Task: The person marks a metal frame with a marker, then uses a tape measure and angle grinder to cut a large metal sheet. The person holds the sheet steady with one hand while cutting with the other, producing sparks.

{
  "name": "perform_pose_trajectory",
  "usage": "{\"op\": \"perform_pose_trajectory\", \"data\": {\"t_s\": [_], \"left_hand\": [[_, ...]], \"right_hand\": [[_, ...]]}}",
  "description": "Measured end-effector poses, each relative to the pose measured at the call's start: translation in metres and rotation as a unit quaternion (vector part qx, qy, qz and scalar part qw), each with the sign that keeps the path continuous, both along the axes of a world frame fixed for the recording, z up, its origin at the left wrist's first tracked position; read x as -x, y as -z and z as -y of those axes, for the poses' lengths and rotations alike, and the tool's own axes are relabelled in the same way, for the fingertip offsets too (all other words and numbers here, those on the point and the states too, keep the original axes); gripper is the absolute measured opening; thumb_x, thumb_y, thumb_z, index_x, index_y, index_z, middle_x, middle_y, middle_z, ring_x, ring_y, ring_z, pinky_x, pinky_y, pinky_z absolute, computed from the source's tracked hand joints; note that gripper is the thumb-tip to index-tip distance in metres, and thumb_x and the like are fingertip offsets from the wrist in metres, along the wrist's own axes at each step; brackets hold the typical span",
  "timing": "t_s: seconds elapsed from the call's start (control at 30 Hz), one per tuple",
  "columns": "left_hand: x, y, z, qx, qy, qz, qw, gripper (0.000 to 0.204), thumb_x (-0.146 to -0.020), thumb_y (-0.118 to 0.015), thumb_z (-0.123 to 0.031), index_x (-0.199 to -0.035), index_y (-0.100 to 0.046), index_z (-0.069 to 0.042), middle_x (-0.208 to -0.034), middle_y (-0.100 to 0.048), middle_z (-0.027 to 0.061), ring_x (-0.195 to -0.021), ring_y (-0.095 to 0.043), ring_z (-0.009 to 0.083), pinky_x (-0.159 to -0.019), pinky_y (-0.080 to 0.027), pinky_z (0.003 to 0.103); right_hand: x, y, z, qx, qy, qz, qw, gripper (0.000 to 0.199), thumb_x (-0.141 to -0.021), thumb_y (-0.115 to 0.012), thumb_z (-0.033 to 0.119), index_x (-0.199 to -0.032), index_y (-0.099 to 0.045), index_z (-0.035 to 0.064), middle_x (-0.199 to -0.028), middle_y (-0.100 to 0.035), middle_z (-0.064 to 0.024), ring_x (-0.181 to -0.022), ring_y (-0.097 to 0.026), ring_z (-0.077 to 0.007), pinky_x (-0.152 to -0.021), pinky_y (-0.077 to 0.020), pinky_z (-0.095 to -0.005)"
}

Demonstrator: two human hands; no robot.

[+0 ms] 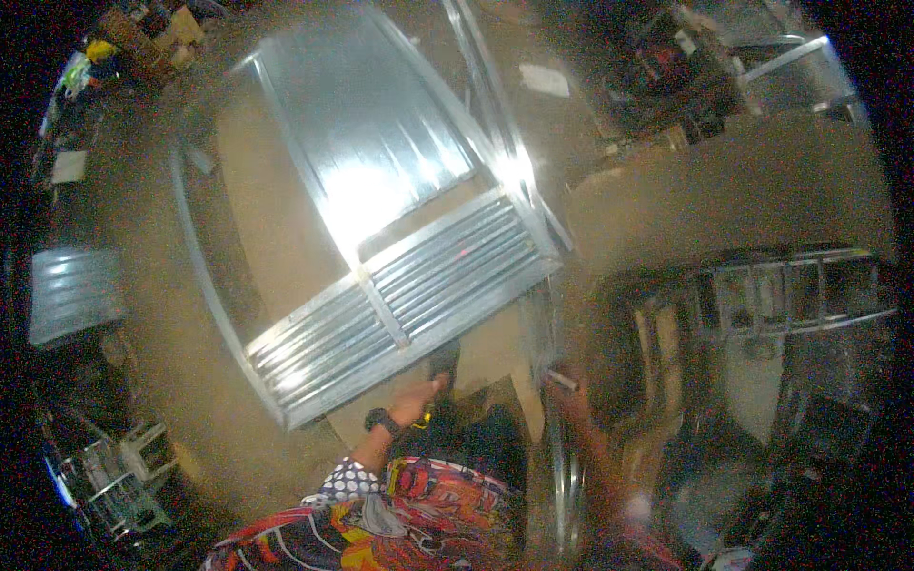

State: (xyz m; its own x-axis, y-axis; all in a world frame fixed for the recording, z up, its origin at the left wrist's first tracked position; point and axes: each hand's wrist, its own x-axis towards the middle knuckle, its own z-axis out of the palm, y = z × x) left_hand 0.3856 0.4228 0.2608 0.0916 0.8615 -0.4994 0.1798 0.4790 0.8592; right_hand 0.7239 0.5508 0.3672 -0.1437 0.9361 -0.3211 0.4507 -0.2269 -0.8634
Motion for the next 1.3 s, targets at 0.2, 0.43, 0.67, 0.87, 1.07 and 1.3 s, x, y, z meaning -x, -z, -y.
{"op": "perform_pose_trajectory", "data": {"t_s": [0.2, 0.43, 0.67, 0.87, 1.07, 1.3], "left_hand": [[-0.105, 0.024, -0.048, 0.093, 0.015, 0.11, 0.989, 0.051, -0.105, -0.048, -0.046, -0.106, -0.068, 0.001, -0.095, -0.07, 0.0122, -0.093, -0.065, 0.0229, -0.086, -0.048, 0.037], [-0.209, 0.123, -0.101, 0.166, -0.066, 0.129, 0.975, 0.056, -0.105, -0.048, -0.051, -0.127, -0.065, -0.002, -0.115, -0.071, 0.0185, -0.112, -0.065, 0.0328, -0.097, -0.048, 0.041], [-0.29, 0.249, -0.136, 0.235, 0.003, 0.195, 0.952, 0.05, -0.103, -0.051, -0.049, -0.124, -0.066, -0.006, -0.11, -0.071, 0.0248, -0.101, -0.068, 0.0429, -0.09, -0.052, 0.045], [-0.316, 0.241, -0.163, 0.16, -0.023, 0.161, 0.974, 0.037, -0.101, -0.056, -0.04, -0.114, -0.067, -0.008, -0.088, -0.07, 0.0216, -0.08, -0.067, 0.0371, -0.075, -0.051, 0.046], [-0.346, 0.271, -0.141, 0.209, -0.047, 0.238, 0.947, 0.032, -0.099, -0.059, -0.036, -0.113, -0.067, -0.008, -0.082, -0.069, 0.0182, -0.075, -0.066, 0.0332, -0.069, -0.049, 0.046], [-0.368, 0.283, -0.131, 0.151, -0.076, 0.182, 0.969, 0.029, -0.1, -0.058, -0.031, -0.107, -0.064, -0.004, -0.082, -0.069, 0.02, -0.073, -0.067, 0.0367, -0.068, -0.05, 0.046]], "right_hand": [[0.031, 0.095, -0.123, -0.073, -0.039, 0.074, 0.994, 0.014, -0.092, -0.073, 0.013, -0.097, -0.062, 0.0063, -0.085, -0.061, 0.0003, -0.08, -0.057, -0.0085, -0.071, -0.0476, -0.029], [0.123, 0.339, -0.26, -0.016, -0.046, -0.037, 0.998, 0.015, -0.089, -0.074, 0.009, -0.089, -0.06, 0.0064, -0.08, -0.061, 0.0031, -0.077, -0.055, -0.006, -0.067, -0.047, -0.0284], [0.195, 0.544, -0.349, -0.08, -0.057, -0.094, 0.991, 0.015, -0.086, -0.078, 0.013, -0.086, -0.065, 0.0047, -0.08, -0.066, 0.002, -0.076, -0.057, -0.0054, -0.07, -0.048, -0.0242], [0.212, 0.582, -0.373, -0.085, -0.061, -0.096, 0.99, 0.014, -0.087, -0.077, 0.011, -0.086, -0.065, 0.0033, -0.08, -0.066, 0.001, -0.077, -0.058, -0.0051, -0.068, -0.0483, -0.0237], [0.224, 0.592, -0.381, -0.084, -0.057, -0.12, 0.988, 0.014, -0.089, -0.077, 0.01, -0.087, -0.065, 0.0025, -0.08, -0.066, 0.0011, -0.076, -0.058, -0.0052, -0.067, -0.0483, -0.0228], [0.227, 0.594, -0.379, -0.075, -0.059, -0.099, 0.991, 0.016, -0.089, -0.076, 0.011, -0.088, -0.064, 0.0017, -0.08, -0.063, 0.0023, -0.077, -0.055, -0.0039, -0.069, -0.0473, -0.0223]]}}
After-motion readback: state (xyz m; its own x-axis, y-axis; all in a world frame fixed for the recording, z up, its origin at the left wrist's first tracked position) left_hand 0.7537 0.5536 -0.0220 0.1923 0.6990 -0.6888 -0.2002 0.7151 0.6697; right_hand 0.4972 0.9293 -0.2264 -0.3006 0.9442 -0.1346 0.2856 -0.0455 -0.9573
